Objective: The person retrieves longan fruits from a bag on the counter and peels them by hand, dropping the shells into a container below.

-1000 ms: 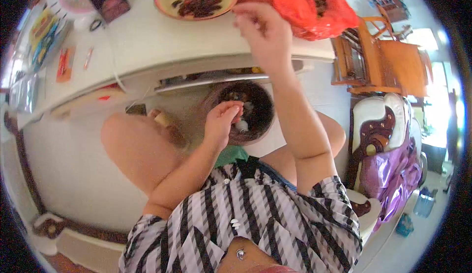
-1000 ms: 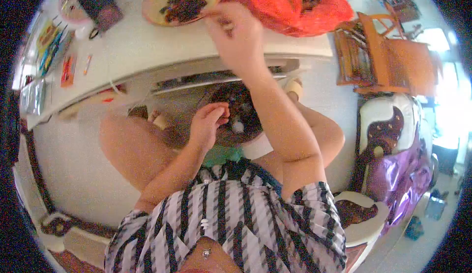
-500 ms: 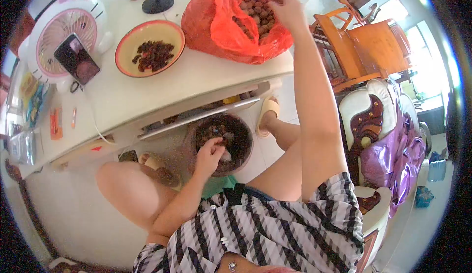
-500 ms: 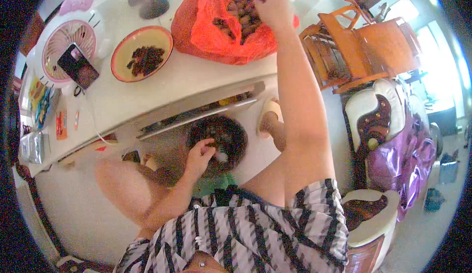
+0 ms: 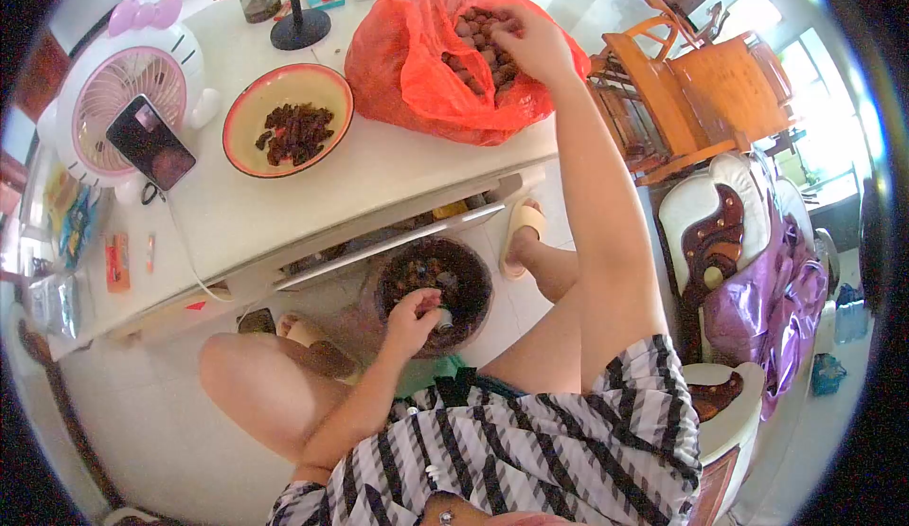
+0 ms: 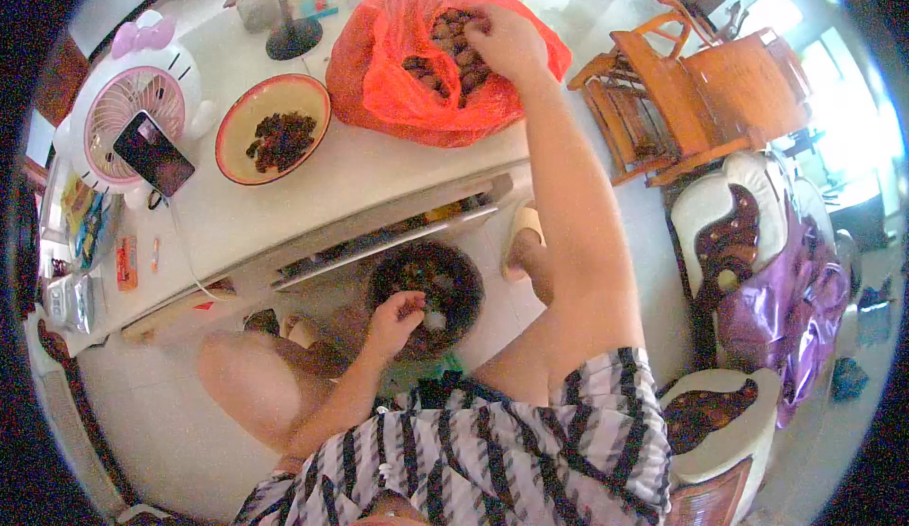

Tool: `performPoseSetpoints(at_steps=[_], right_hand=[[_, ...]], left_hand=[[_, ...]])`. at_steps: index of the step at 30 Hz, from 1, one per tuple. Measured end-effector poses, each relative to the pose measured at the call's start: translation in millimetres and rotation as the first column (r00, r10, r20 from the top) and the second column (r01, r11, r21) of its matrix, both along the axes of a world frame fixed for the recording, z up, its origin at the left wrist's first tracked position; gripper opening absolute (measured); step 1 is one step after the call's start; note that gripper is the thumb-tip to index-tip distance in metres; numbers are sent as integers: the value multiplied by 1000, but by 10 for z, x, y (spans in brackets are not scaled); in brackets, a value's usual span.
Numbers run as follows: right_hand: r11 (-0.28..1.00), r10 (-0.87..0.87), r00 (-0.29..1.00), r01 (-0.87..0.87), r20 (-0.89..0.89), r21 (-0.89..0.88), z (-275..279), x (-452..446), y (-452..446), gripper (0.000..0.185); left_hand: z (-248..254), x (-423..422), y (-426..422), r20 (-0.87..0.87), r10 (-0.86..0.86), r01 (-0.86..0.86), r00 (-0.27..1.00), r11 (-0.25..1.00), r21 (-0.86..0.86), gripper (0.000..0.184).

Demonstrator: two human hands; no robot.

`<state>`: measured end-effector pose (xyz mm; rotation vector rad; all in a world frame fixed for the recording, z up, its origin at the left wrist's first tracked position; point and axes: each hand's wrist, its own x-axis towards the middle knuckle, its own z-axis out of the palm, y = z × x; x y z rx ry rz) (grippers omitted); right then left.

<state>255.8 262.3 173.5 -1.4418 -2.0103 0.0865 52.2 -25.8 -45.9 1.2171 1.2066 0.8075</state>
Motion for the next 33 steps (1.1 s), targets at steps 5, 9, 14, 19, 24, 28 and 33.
performPoseSetpoints(at_steps=[5, 9, 14, 19, 24, 28, 33], right_hand=[[776, 51, 302, -612, -952, -153, 148, -79, -1013, 36], [614, -168, -16, -784, -986, -92, -188, -345, -1729, 39], [538, -343, 110, -791, -933, -291, -1021, -661, -2504, 29], [648, -293, 418, -575, -860, -500, -1774, -965, -3007, 14], [741, -196, 548, -460, -813, -489, -2136, -1042, -3074, 12], [769, -230, 464, -452, -856, -452, -2293, -1068, -3084, 14], [634, -545, 250, -501, -800, -589, -2254, -1002, -2960, 19]], left_hand=[[-35, -15, 4, 101, -1, 10, 995, 996, -88, 26], [-25, -31, 23, 137, 19, -10, 990, 998, -64, 25], [141, -15, -5, 621, 149, -57, 770, 985, -166, 47], [168, -23, -80, 728, 27, -28, 685, 1000, -10, 56], [48, -12, -140, 506, 106, -88, 856, 994, -60, 35], [-3, 2, -141, 460, 80, -93, 885, 996, 6, 36], [-17, 92, -90, 478, 238, -202, 846, 971, -126, 33]])
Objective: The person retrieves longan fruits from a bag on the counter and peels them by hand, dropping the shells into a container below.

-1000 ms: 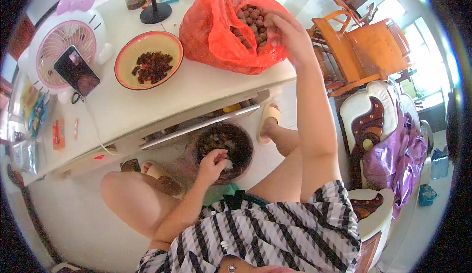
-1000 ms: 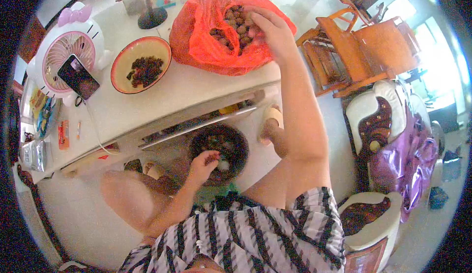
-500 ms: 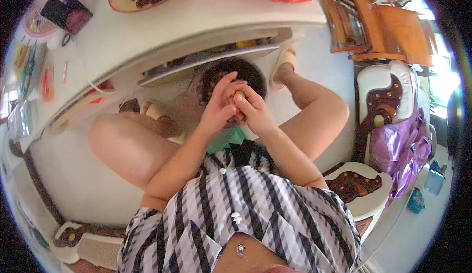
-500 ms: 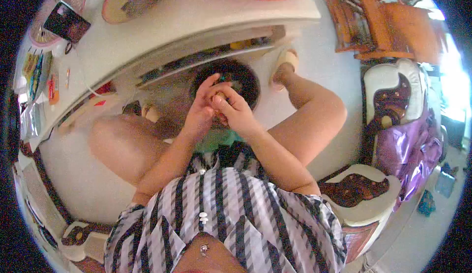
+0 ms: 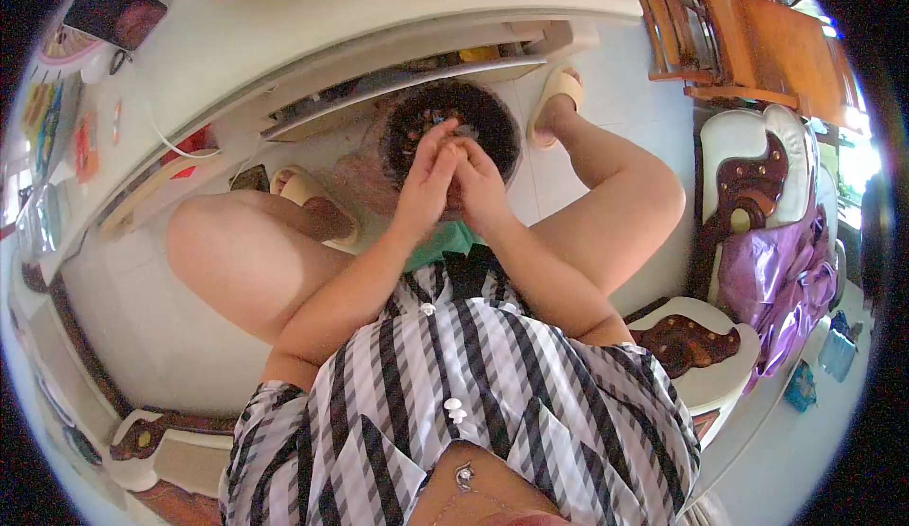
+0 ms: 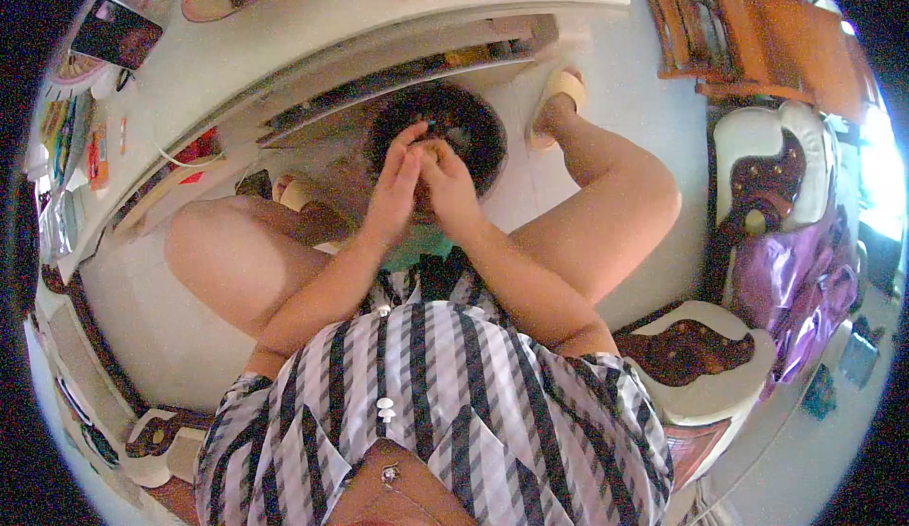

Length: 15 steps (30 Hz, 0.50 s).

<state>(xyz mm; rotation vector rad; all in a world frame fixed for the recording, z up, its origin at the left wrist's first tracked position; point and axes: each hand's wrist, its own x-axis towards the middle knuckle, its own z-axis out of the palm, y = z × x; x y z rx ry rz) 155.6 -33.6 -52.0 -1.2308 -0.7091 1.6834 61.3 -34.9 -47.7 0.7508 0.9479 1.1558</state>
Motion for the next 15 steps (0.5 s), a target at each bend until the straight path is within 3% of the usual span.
performPoseSetpoints(at_steps=[1, 4, 5, 7, 8, 11, 15], right_hand=[[991, -63, 991, 48, -117, -128, 90, 0, 37, 20], [960, -55, 974, -9, -220, -281, 218, 106, 117, 21], [954, 10, 910, -133, -415, -268, 165, 189, 107, 23], [953, 4, 935, -110, -354, -282, 256, 196, 116, 24], [952, -1, 946, -98, -323, -290, 285, 194, 111, 25], [973, 226, 953, -211, 201, -92, 217, 220, 138, 32], [994, 65, 908, -95, 415, 51, 26, 136, 99, 37]], left_hand=[[13, 12, 22, 14, 33, -33, 999, 999, -32, 32], [-100, -63, 59, -313, -62, 131, 948, 970, 204, 28], [-129, -90, 70, -302, -74, 126, 951, 980, 157, 28], [-158, -132, 84, -279, -93, 115, 956, 992, 61, 27], [-161, -140, 81, -311, -75, 111, 947, 989, 101, 27], [-118, -144, 93, -356, -46, 114, 933, 978, 174, 27], [-2, -96, 61, -279, -106, 140, 954, 985, 103, 30]])
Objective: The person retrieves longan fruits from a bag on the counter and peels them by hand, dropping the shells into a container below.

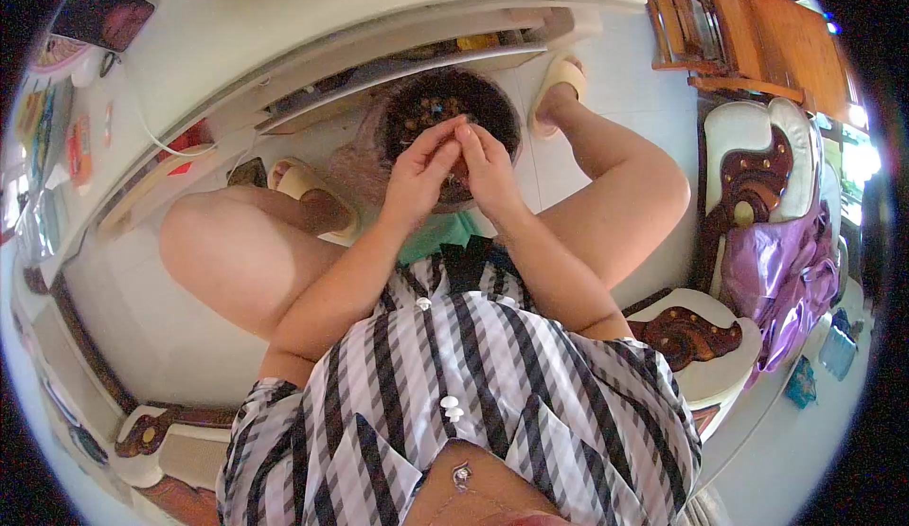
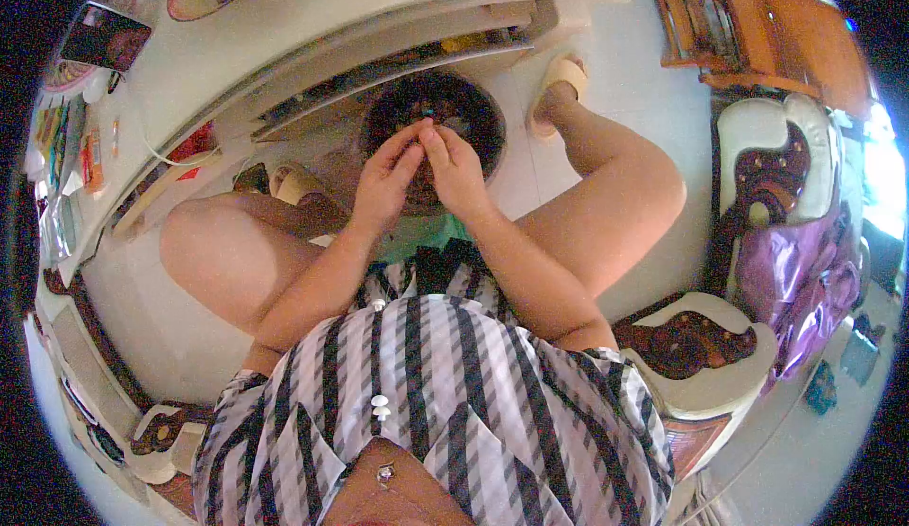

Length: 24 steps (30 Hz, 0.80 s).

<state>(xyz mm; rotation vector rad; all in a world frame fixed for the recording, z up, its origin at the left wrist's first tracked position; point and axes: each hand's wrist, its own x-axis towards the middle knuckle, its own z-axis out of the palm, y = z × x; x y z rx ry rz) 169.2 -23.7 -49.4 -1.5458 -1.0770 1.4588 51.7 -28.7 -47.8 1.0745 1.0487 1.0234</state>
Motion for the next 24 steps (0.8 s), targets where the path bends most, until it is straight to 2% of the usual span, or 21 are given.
performPoseSetpoints(at_steps=[5, 7, 8, 11, 13, 14, 17, 19, 20, 22, 23, 24], right_hand=[[997, -55, 998, 56, -29, 55, -149, -19, -53, 39], [989, -127, 980, 114, -153, -94, -70, -25, -51, 38], [976, -169, 963, 134, -210, -170, -32, -28, -48, 37], [964, -213, 896, 128, -389, -232, -6, -40, -32, 35], [987, -83, 965, 45, -251, -154, 45, 14, -5, 32], [993, -19, 984, -2, -176, -120, 63, 56, 8, 31], [996, 59, 994, -64, -96, -59, 62, 168, 68, 29], [999, 13, 994, -17, -109, -30, 112, 134, 67, 27], [1000, -9, 993, 7, -116, -15, 127, 123, 65, 27], [996, 89, 996, -89, -10, 12, 117, 132, 52, 26], [990, 139, 989, -140, 43, 22, 114, 140, 45, 25], [989, 145, 989, -144, 21, -16, 108, 154, 50, 24]], left_hand=[[-97, -2, -11, -22, -43, 43, 999, 999, 14, 35], [-86, 9, -16, 2, -22, 22, 1000, 1000, -17, 35], [-78, 2, -15, -59, -13, 14, 998, 1000, 13, 35], [-89, -42, 6, -228, 49, -18, 972, 991, 136, 36], [-120, -63, 28, -317, 134, -49, 939, 964, 262, 36], [-117, -70, 29, -336, 141, -48, 931, 962, 270, 35], [14, -92, 67, -369, 126, -24, 921, 963, 269, 35], [92, -95, 65, -359, 65, 21, 931, 972, 232, 37], [52, -101, 69, -390, 117, 14, 913, 948, 317, 38], [-31, -114, 90, -435, 226, 10, 871, 878, 478, 40], [-50, -117, 77, -441, 209, 23, 873, 885, 465, 39], [-23, -122, 80, -447, 191, 36, 874, 891, 452, 37]])
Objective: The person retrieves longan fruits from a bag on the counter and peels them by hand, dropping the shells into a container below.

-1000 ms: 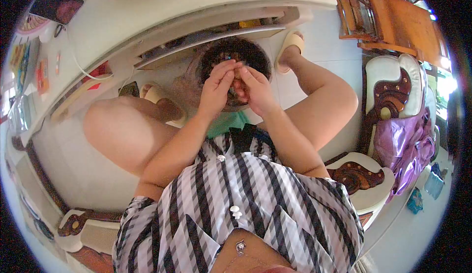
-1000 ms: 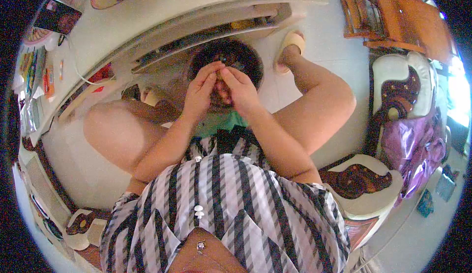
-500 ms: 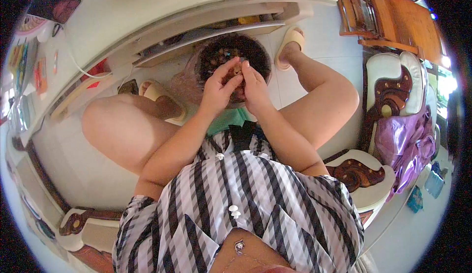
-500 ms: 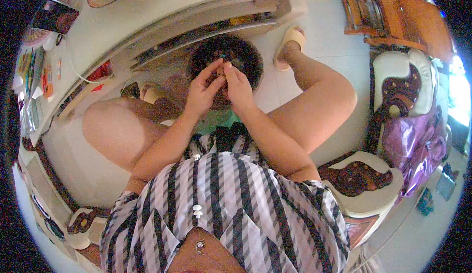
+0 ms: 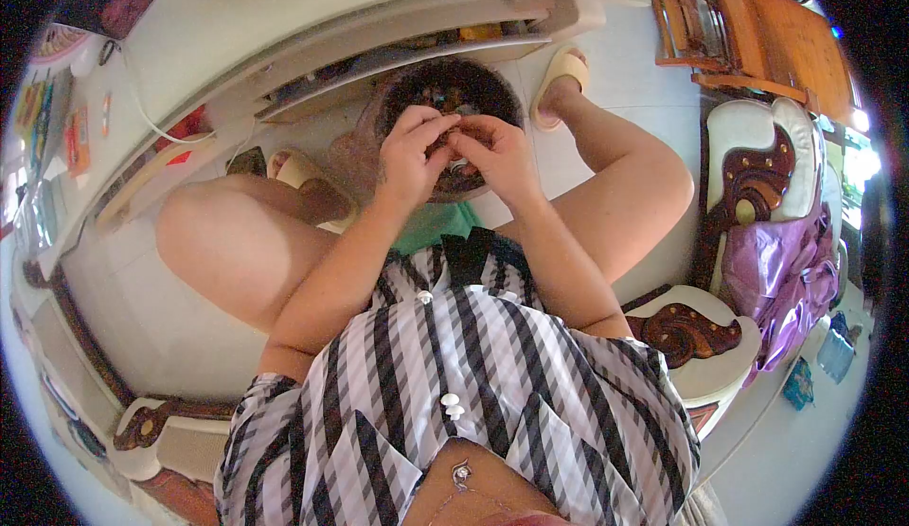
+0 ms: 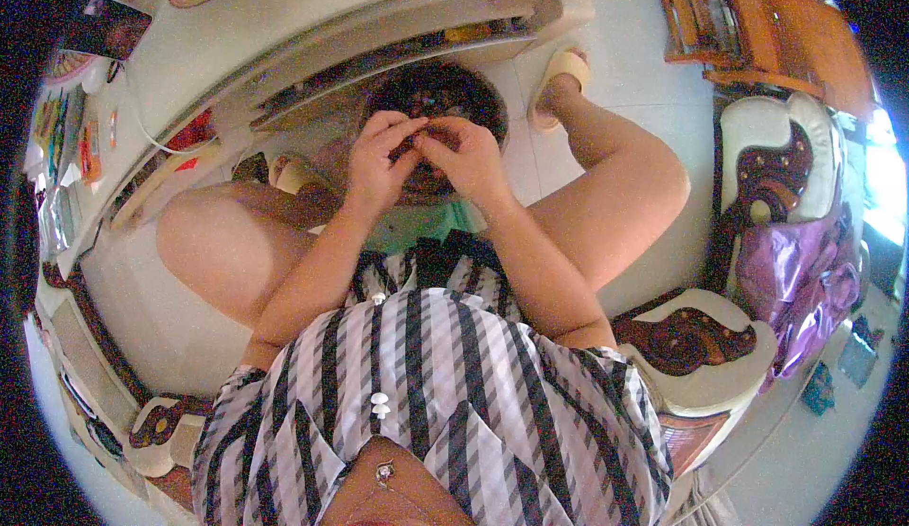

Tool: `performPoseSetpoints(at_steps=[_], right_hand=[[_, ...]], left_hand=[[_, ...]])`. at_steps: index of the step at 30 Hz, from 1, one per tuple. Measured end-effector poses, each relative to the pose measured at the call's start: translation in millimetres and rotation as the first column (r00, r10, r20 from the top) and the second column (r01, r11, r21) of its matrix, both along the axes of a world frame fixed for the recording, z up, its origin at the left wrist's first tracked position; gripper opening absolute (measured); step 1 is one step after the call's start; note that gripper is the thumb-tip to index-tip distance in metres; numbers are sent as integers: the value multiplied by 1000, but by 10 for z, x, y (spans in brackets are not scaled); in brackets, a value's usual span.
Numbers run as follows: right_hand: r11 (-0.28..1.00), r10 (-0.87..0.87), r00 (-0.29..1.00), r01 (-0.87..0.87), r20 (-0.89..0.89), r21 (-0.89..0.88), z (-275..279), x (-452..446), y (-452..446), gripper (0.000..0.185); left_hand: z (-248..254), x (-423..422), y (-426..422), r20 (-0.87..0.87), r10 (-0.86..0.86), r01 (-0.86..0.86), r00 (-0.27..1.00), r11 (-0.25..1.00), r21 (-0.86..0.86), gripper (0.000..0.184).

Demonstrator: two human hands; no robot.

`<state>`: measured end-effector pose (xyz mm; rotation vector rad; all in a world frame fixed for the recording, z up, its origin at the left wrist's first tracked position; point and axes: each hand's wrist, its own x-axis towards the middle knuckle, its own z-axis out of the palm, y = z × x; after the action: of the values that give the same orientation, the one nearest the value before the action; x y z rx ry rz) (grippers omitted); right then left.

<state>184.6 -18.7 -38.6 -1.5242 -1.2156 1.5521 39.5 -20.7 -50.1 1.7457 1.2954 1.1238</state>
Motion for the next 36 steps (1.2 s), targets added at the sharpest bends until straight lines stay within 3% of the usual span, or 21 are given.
performPoseSetpoints(at_steps=[2, 7, 10, 11, 13, 16, 19, 22, 26, 29, 32, 36], right_hand=[[997, 6, 999, -9, -33, -80, -13, 36, 27, 23], [963, -125, 941, 39, -313, -266, 60, 97, 62, 23], [947, -171, 916, 50, -363, -319, 53, 106, 76, 23], [942, -180, 911, 51, -370, -333, 53, 104, 73, 23], [935, -207, 914, 81, -349, -345, 71, 85, 75, 24], [964, -136, 959, 71, -249, -256, 15, 75, 48, 24], [980, -70, 976, 29, -204, -197, -5, 79, 38, 23], [983, -15, 974, -26, -225, -181, 23, 102, 43, 22], [982, 143, 983, -156, -119, -107, 162, 131, 69, 22], [983, 128, 991, -133, -49, -129, 155, 124, 81, 23], [998, 59, 994, -61, 97, 15, 8, 92, 33, 23], [995, 54, 997, -59, 61, 81, 25, 58, 37, 24]], left_hand=[[33, -13, 8, 21, -15, 16, 1000, 999, -47, 33], [76, -83, 47, 137, -32, 64, 990, 969, -239, 23], [5, -98, 52, 173, -24, 66, 985, 969, -239, 23], [-8, -91, 47, 270, 10, 76, 963, 949, -307, 24], [-12, -56, 49, 446, 97, 118, 890, 895, -430, 26], [-43, -32, 45, 452, 78, 155, 888, 876, -457, 25], [-1, -43, 37, 255, 46, 65, 966, 910, -410, 22], [-64, -88, 63, 291, -5, 143, 957, 878, -456, 20], [4, -106, 71, 490, 100, 246, 866, 767, -593, 18], [25, -88, 71, 555, 149, 282, 819, 737, -615, 17], [-39, -57, 55, 644, 206, 335, 737, 716, -612, 19], [-103, -28, 44, 711, 358, 364, 605, 670, -647, 20]])
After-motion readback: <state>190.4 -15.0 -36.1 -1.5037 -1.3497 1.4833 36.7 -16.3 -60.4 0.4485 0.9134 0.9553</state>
